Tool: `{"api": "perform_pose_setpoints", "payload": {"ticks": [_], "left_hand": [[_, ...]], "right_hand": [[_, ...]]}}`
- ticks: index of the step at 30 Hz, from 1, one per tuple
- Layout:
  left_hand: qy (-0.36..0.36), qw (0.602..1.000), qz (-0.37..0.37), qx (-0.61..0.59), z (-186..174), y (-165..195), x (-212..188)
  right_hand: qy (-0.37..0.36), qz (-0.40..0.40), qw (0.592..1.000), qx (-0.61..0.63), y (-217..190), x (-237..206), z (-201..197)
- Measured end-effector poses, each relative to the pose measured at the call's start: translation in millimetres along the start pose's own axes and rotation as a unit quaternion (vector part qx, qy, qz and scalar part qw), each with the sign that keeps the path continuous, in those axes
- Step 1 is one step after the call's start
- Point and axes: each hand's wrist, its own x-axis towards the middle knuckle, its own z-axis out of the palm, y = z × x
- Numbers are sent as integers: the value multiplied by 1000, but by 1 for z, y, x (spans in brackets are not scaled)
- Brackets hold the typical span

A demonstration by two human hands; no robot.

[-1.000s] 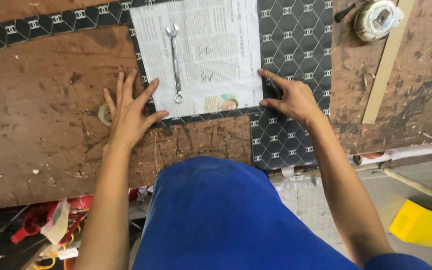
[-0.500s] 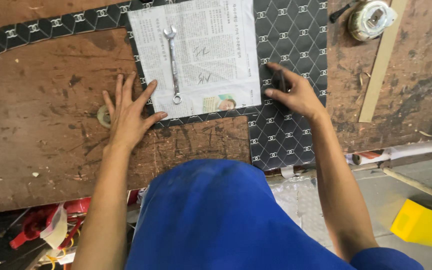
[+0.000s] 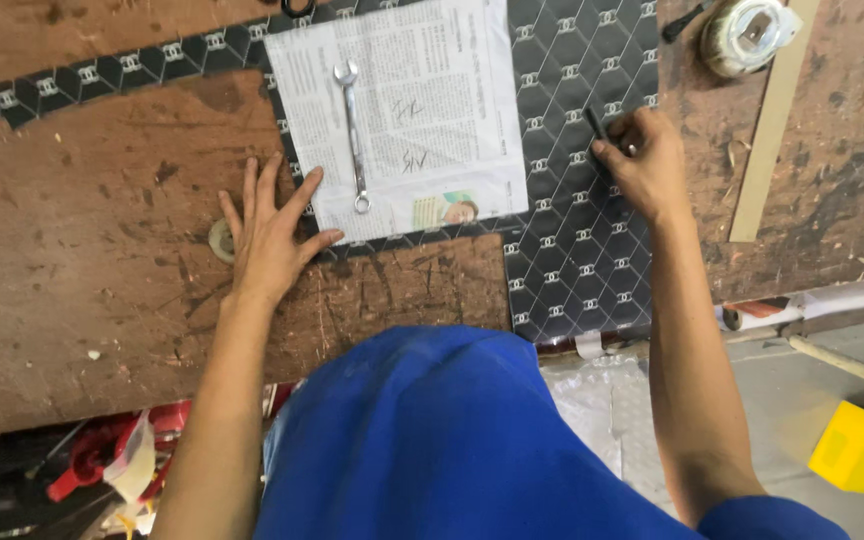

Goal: The person uses shears to cut a strip of black patterned fabric along a yellow paper template, then removes the template and scrapes the fabric edge with a small tool. They measure the fabric with a tape measure and cut another strip along a newspaper template, leaving trimmed pieces on the table.

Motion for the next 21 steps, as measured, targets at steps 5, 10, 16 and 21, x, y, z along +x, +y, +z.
{"api": "perform_pose_setpoints", "payload": {"ticks": [5,10,16,21], "left_hand": [[19,1000,14,13,-3,2,0],[16,1000,9,10,-6,4,2],[33,998,11,-45,-13,-8,-5],[59,996,0,-67,-14,-20,-14]], "right_hand": [[83,-7,996,32,-10,-5,1],[107,55,991,62,-7,-16,-5],[51,74,990,109,-13,-24,1],[8,44,987,153,-53,-22,32]]}}
